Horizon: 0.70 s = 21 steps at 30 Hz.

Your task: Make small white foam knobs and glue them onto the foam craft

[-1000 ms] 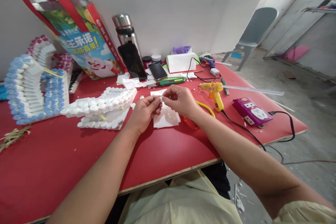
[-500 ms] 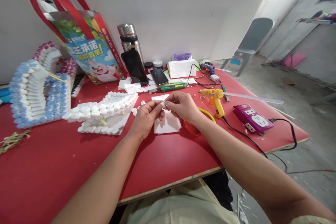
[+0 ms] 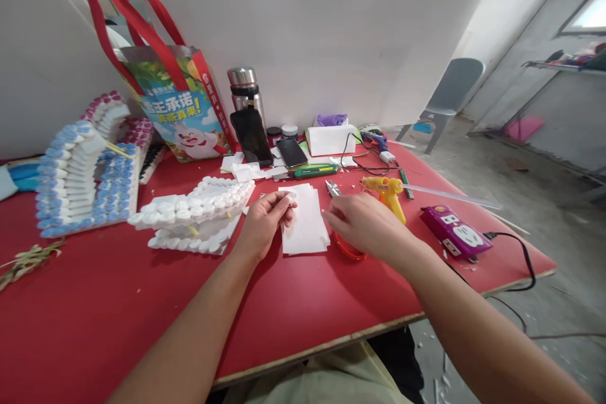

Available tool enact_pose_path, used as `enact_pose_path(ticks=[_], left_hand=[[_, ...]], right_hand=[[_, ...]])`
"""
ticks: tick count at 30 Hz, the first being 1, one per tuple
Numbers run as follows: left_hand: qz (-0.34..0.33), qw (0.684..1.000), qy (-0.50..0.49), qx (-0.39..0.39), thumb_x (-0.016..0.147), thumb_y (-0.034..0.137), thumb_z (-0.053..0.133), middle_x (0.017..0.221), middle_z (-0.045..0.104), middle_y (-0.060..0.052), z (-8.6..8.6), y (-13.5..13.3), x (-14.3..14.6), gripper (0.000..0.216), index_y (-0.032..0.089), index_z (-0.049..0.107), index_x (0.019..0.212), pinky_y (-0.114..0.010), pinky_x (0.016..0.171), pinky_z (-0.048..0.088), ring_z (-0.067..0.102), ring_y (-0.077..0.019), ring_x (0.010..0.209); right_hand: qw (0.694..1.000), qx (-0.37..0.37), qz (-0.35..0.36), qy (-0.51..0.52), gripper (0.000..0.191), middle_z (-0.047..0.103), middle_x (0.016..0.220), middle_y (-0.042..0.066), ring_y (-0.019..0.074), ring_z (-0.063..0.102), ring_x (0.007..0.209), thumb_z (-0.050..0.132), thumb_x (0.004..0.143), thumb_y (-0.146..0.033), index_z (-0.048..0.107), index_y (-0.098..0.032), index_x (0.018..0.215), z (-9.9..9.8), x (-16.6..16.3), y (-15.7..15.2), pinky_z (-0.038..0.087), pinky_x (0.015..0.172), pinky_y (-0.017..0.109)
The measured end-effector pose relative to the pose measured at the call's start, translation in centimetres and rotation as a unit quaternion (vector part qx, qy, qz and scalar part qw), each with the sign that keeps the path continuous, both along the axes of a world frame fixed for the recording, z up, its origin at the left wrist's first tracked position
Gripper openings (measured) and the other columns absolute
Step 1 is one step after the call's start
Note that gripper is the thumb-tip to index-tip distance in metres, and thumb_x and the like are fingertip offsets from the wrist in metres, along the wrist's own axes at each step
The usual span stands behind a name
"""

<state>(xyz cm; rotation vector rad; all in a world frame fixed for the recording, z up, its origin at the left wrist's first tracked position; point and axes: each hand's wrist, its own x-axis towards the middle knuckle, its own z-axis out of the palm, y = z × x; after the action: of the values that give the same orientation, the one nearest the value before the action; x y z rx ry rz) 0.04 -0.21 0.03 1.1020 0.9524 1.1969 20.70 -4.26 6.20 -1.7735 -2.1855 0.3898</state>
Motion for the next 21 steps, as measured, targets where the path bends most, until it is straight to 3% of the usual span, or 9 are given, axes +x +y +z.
enact_pose_path(ticks=[2,6,8,11,14,17,21], left_hand=[[0.002,1.000,-0.001,0.000,0.081,0.035,0.079,0.088,0.066,-0.004,0.2,-0.1,0.0,0.025,0.013,0.071,0.091,-0.022,0.059,0.045,0.054,-0.0071,0.063],[-0.008,1.000,-0.007,0.000,0.080,0.037,0.079,0.081,0.065,-0.004,0.5,-0.2,0.2,0.026,0.013,0.070,0.086,-0.022,0.057,0.044,0.053,-0.0080,0.062],[-0.007,1.000,-0.009,-0.001,0.079,0.037,0.079,0.082,0.065,-0.004,0.4,-0.2,0.3,0.026,0.013,0.070,0.086,-0.022,0.055,0.043,0.053,-0.0081,0.061],[-0.008,1.000,0.002,0.000,0.079,0.036,0.079,0.085,0.065,-0.004,0.2,-0.1,0.3,0.026,0.013,0.070,0.088,-0.022,0.055,0.043,0.054,-0.0082,0.062],[-0.013,1.000,0.017,0.000,0.082,0.037,0.077,0.083,0.065,-0.004,0.2,-0.1,0.1,0.025,0.013,0.070,0.089,-0.022,0.056,0.043,0.053,-0.0081,0.062],[-0.011,1.000,0.022,-0.002,0.082,0.037,0.077,0.082,0.064,-0.004,0.3,0.0,0.0,0.026,0.013,0.071,0.089,-0.022,0.055,0.042,0.052,-0.0080,0.062],[-0.009,1.000,0.009,-0.008,0.078,0.036,0.080,0.083,0.066,-0.004,0.4,-0.1,0.0,0.026,0.013,0.072,0.088,-0.023,0.054,0.043,0.053,-0.0085,0.061]], right_hand=[[0.999,0.004,-0.025,-0.043,0.034,0.058,0.065,0.004,0.0166,0.045,0.056,0.053,0.095,-0.034,0.044,-0.022,0.063,-0.7,1.6,-1.9,0.027,0.054,0.032],[0.979,0.102,-0.154,-0.086,0.033,0.063,0.078,0.009,0.0238,0.057,0.069,0.050,0.096,-0.047,0.054,-0.022,0.074,-4.3,6.9,-3.9,0.037,0.063,0.035],[0.959,0.131,-0.228,-0.107,0.031,0.066,0.084,0.012,0.0297,0.061,0.082,0.053,0.093,-0.050,0.060,-0.021,0.084,-5.8,9.3,-3.6,0.040,0.068,0.037],[0.958,0.129,-0.250,-0.061,0.040,0.070,0.105,0.018,0.0327,0.064,0.098,0.053,0.092,-0.052,0.065,-0.016,0.102,-6.6,11.0,-1.9,0.044,0.076,0.039],[0.972,0.061,-0.226,0.006,0.037,0.072,0.085,0.011,0.0263,0.065,0.077,0.057,0.089,-0.055,0.066,-0.019,0.086,-6.3,11.0,0.5,0.043,0.066,0.035],[0.974,0.001,-0.211,0.082,0.043,0.060,0.056,0.004,0.0193,0.056,0.053,0.062,0.084,-0.058,0.054,-0.021,0.063,-6.4,10.8,2.3,0.037,0.054,0.032],[0.946,-0.021,-0.231,0.226,0.040,0.059,0.051,0.004,0.0160,0.051,0.046,0.070,0.078,-0.054,0.057,-0.020,0.062,-7.4,10.9,3.3,0.037,0.046,0.029]])
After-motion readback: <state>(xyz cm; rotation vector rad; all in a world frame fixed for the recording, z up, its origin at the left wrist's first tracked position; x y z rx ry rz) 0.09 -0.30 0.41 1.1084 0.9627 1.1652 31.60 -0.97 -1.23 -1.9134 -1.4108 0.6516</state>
